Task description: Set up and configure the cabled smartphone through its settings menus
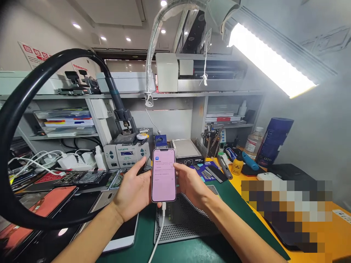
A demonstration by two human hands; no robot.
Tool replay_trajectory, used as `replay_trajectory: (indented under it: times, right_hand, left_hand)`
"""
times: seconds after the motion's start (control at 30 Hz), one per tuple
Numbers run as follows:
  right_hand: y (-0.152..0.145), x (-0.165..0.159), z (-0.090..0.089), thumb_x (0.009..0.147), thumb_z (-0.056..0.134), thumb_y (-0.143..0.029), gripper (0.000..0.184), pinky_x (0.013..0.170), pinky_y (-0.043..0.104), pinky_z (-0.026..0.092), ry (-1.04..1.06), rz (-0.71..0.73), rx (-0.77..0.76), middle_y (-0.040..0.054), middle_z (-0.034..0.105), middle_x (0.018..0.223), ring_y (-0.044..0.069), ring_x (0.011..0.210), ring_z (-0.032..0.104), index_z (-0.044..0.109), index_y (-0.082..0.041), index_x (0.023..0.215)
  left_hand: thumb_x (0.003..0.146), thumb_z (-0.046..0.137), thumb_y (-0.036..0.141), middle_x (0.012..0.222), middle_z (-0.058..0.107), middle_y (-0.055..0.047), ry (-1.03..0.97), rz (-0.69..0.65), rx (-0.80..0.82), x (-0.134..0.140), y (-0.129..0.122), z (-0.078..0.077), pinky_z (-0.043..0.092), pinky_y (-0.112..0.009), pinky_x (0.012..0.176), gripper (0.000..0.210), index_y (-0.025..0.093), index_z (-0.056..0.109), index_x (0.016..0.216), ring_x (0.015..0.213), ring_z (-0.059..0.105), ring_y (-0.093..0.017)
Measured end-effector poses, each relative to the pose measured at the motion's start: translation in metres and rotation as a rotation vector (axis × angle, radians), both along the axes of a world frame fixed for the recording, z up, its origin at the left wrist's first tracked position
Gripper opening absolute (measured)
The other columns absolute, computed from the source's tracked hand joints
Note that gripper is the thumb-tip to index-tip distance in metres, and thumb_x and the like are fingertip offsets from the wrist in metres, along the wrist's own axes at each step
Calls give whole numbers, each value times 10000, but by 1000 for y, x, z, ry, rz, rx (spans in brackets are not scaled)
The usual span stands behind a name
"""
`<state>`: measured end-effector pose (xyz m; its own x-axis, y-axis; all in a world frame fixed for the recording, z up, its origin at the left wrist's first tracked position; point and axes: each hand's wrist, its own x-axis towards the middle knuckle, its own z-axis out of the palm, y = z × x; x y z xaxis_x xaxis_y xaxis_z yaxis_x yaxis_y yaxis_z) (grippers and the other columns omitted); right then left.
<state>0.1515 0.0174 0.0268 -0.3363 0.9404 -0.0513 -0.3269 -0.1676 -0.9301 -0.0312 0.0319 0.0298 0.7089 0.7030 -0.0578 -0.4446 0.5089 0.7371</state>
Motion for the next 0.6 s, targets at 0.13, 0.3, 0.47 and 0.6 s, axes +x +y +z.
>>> replay_trajectory:
  times: [0.13, 0.3, 0.47, 0.6]
  right_hand:
    - [-1, -1, -2, 954, 498, -442, 386, 804, 396, 514, -20, -21, 12, 119, 736, 1095, 262, 932, 667, 686, -163, 1141]
    - [-1, -4, -5, 900, 612, -408, 331, 760, 372, 532, -61, -58, 102, 110, 725, 1143, 252, 916, 670, 680, -182, 1132]
    - [1, -5, -8, 903, 624, -434, 334, 815, 399, 527, -88, -109, 105, 110, 735, 1140, 269, 964, 675, 699, -188, 1116]
    - [1, -4, -8, 966, 495, -501, 424, 836, 390, 509, -52, -63, 65, 110, 744, 1119, 266, 975, 673, 702, -181, 1150]
  left_hand:
    - [971, 318, 657, 1076, 683, -232, 0, -15, 8, 0, 2, -2, 533, -421, 579, 757, 80, 555, 1399, 839, 676, -354]
    - [975, 314, 652, 1094, 683, -232, 0, -26, 9, 0, 1, -3, 533, -411, 584, 752, 89, 539, 1419, 847, 676, -348]
    - [977, 320, 645, 1124, 675, -227, 5, -18, -2, 0, 0, -2, 529, -408, 593, 735, 97, 552, 1408, 861, 673, -348]
    - [976, 319, 654, 1099, 684, -213, 0, -35, -4, 0, 1, -3, 533, -407, 637, 721, 117, 577, 1381, 873, 670, -334]
